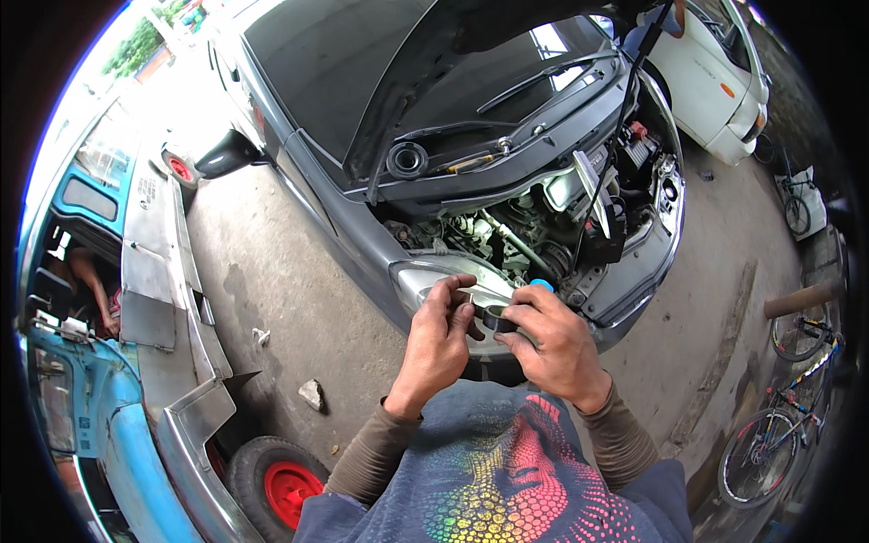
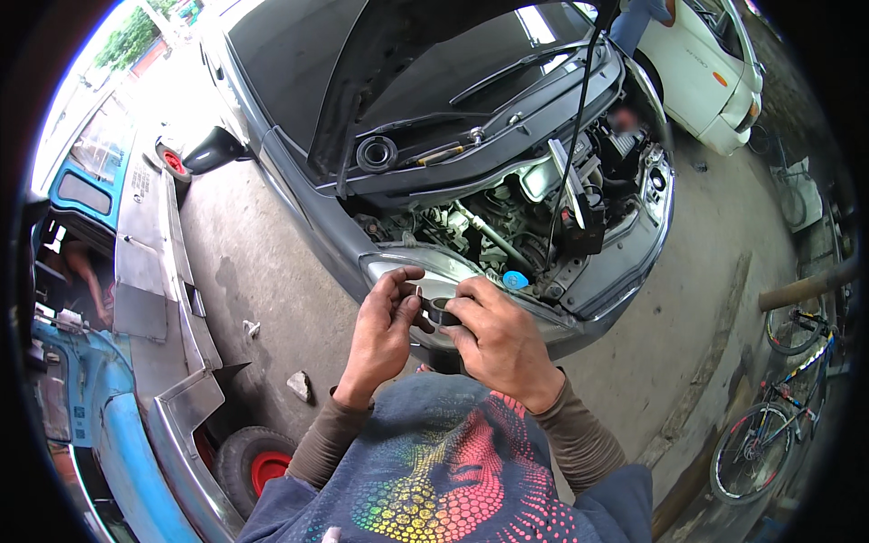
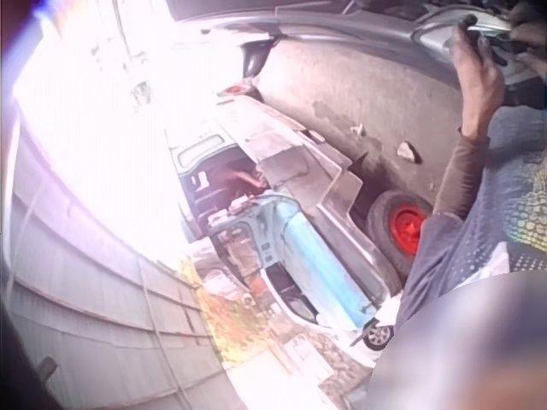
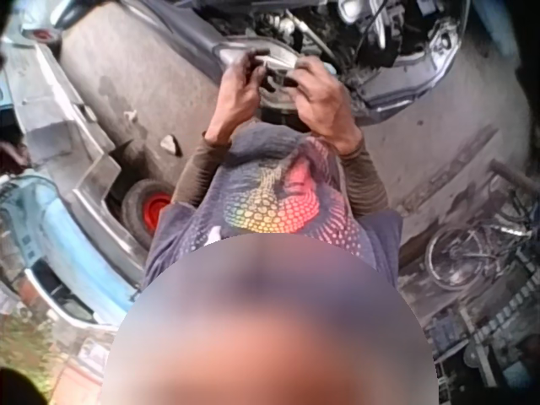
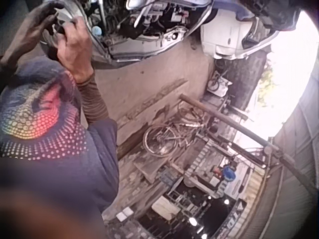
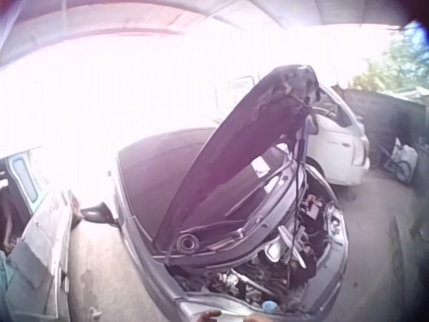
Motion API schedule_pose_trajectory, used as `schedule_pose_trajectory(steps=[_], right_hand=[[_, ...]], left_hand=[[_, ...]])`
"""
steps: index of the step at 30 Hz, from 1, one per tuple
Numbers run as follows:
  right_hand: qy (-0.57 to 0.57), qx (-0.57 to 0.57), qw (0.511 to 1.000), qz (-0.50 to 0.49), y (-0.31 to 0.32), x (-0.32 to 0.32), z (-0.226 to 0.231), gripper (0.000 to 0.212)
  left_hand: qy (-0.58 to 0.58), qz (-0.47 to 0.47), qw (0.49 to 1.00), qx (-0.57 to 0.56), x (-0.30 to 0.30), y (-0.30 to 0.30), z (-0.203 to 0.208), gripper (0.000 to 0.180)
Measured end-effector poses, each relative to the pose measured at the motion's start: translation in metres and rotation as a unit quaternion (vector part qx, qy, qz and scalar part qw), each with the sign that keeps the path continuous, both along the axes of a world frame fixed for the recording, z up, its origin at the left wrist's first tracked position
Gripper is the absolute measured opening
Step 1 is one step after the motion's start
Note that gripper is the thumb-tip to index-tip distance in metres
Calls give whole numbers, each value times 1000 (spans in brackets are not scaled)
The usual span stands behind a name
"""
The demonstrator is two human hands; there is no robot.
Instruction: The person works under the open hood of a grey car, manipulating wires and connectors near the headlight assembly. They then remove a small cylindrical component, inspect it, and reinsert it into the headlight area.
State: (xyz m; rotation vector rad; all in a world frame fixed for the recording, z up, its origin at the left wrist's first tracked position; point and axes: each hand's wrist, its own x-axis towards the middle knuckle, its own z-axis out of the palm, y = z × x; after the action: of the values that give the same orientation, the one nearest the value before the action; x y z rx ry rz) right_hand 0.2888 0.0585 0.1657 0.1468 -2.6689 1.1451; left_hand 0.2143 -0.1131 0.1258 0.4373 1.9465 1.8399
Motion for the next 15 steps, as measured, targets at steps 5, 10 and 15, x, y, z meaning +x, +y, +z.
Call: schedule_pose_trajectory(steps=[5, 10, 15], right_hand=[[-2, 0, 1000, 2, 7, -3, 4, 28], [-44, -36, 998, 7, 20, -7, 0, 28], [-42, -51, 997, 50, 35, -11, -5, 28]], left_hand=[[84, -14, 994, -69, -5, 4, -4, 22], [-60, -36, 997, -16, -16, 0, -6, 16], [-150, -71, 986, 0, -22, -5, 1, 13]])
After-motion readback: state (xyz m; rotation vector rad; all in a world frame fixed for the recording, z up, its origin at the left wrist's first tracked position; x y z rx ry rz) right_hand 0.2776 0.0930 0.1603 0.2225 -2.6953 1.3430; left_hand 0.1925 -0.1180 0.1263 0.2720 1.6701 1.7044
